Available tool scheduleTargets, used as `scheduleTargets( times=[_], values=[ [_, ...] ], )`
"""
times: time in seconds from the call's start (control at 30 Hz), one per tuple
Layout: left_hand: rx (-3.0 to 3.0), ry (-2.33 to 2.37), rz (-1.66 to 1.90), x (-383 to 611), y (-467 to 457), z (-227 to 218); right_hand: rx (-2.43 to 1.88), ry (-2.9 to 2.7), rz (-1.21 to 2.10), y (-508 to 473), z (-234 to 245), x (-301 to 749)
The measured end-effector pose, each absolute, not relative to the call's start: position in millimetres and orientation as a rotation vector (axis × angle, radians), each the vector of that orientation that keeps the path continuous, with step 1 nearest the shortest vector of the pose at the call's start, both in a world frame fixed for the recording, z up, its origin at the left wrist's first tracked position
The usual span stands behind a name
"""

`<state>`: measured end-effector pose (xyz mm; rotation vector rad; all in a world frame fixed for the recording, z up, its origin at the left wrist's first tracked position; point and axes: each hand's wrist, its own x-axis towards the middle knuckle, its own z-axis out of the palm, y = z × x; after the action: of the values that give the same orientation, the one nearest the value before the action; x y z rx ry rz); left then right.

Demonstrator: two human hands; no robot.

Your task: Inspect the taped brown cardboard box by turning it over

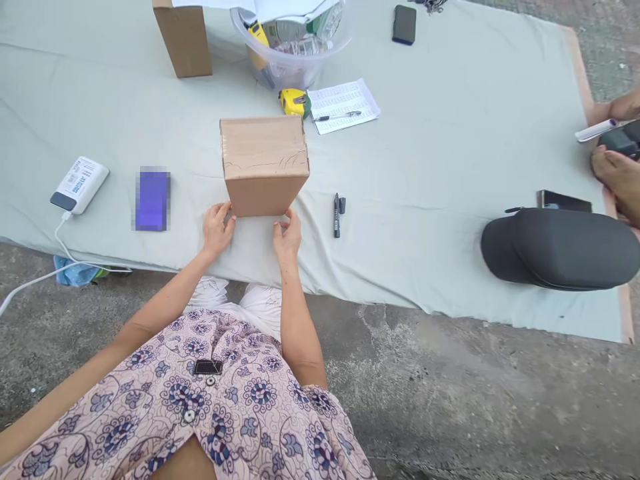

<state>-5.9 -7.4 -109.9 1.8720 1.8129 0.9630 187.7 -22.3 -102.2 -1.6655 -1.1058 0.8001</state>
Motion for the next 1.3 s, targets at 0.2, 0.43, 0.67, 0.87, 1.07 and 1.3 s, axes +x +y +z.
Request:
scheduleTargets(
  times=[0.2, 0.43, 0.67, 0.87, 1.07, 1.3],
  values=[
    [1.832, 1.691, 1.18, -11.2, -19.7, -117.1, -1.699, -0.979, 0.873, -49.5, -87.7, 176.7],
    [1.775, 1.723, 1.254, -5.7, -51.5, -105.0, -1.642, -0.974, 0.863, -62.4, -75.7, 186.3],
    [1.745, 1.695, 1.418, 5.1, -58.9, -79.1, -1.662, -1.057, 0.741, -66.8, -50.1, 184.1],
    [1.598, 1.711, 1.317, 10.8, -55.5, -69.1, -1.701, -1.129, 0.67, -65.8, -43.5, 174.5],
    [1.462, 1.831, 1.252, 17.2, -48.3, -69.1, -1.781, -1.22, 0.552, -61.1, -42.0, 162.6],
    [1.543, 1.856, 1.239, 15.9, -41.4, -68.6, -1.704, -1.192, 0.607, -57.4, -49.0, 169.3]
  ],
)
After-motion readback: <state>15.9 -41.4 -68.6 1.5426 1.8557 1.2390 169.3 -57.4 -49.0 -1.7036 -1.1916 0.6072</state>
